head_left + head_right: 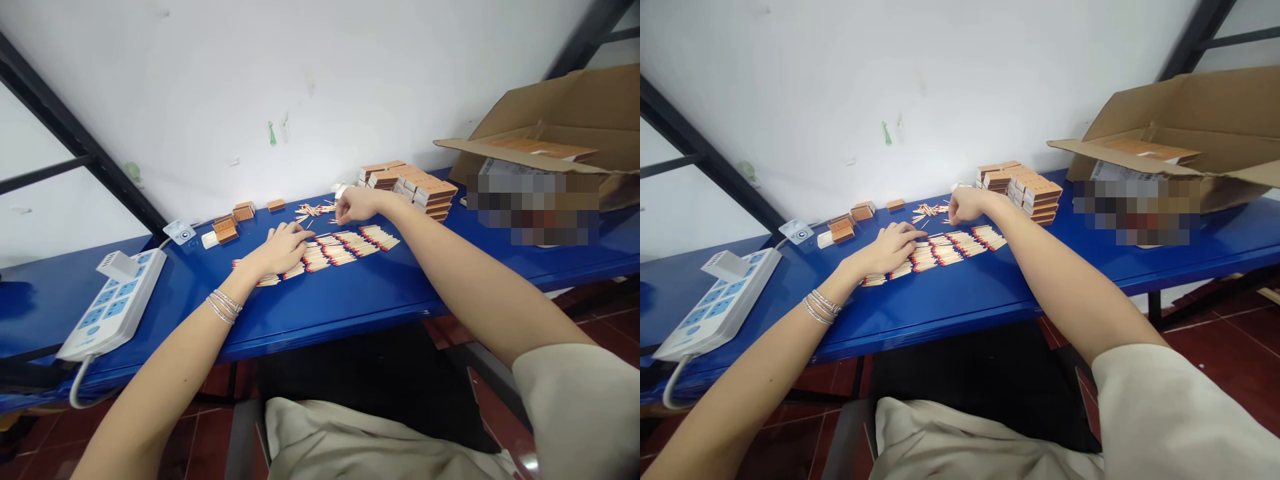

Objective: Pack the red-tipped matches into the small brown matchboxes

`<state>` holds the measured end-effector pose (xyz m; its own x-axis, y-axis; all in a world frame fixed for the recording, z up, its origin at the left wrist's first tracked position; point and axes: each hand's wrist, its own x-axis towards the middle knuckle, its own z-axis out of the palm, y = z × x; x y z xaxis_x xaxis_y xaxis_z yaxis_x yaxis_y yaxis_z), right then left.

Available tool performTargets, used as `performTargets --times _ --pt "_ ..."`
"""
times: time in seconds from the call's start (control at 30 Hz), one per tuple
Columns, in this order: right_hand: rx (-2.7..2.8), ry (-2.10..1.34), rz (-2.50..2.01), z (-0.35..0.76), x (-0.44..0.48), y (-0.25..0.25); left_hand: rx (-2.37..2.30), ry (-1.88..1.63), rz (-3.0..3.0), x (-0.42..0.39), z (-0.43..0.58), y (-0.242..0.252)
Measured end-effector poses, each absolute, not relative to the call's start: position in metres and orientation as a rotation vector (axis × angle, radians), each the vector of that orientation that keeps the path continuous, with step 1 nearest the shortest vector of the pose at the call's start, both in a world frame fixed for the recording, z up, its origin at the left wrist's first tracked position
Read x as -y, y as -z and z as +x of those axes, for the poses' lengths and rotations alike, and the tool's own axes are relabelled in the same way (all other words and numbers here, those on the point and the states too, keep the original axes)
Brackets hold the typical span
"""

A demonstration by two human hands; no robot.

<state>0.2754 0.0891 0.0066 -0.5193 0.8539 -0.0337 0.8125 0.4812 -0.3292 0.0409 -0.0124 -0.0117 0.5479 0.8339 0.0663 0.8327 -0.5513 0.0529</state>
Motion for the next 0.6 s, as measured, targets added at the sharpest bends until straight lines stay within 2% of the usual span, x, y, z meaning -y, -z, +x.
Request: performTargets --times 0.6 --pt "2.621 -0.552 -1.519 0.290 -0.090 -0.016 -1.492 -0.178 2.803 0.013 0.052 0.012"
